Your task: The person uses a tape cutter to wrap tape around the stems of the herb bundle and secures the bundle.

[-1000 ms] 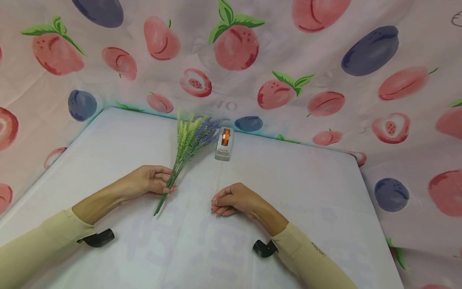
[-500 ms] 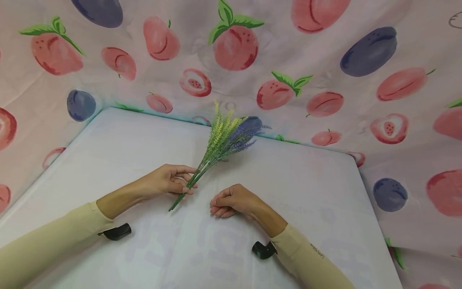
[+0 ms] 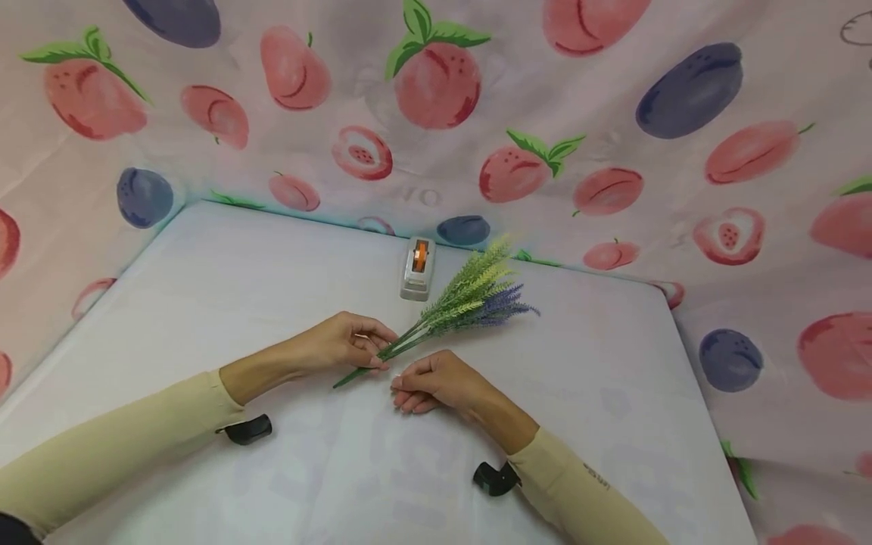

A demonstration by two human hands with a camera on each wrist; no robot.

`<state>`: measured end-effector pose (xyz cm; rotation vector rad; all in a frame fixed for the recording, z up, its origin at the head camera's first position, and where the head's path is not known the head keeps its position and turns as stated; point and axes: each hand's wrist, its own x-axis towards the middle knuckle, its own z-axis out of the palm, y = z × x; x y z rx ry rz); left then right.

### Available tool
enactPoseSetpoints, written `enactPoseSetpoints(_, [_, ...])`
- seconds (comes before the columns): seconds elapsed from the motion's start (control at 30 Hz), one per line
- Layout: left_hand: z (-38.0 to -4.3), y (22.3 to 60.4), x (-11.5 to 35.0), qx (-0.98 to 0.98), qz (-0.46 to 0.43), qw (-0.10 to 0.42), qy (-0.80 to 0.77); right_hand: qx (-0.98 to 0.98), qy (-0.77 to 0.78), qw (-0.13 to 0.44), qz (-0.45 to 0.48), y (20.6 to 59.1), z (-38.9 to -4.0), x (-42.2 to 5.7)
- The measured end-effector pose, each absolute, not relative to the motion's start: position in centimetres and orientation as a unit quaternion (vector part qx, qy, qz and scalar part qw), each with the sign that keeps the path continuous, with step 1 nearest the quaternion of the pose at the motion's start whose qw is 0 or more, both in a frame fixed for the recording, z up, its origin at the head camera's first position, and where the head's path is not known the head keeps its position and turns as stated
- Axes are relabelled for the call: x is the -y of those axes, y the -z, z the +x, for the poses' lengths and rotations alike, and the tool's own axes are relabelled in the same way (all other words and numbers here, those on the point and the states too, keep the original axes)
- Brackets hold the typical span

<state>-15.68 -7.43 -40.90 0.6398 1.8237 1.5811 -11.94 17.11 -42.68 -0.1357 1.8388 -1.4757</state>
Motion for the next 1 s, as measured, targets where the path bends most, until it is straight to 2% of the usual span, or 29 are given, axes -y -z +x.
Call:
enactPoseSetpoints(0.37, [-15.3, 41.3, 6.7, -0.726, 0.254, 0.313, -0.557, -0.722, 0.592, 0.355, -0.044, 42.4, -11.6, -17.0])
enactPoseSetpoints(1.0, [-15.9, 40.7, 6.5, -0.692, 0.219, 0.338, -0.599, -0.745, 0.63, 0.217, -0.025, 41.4, -10.6, -15.5])
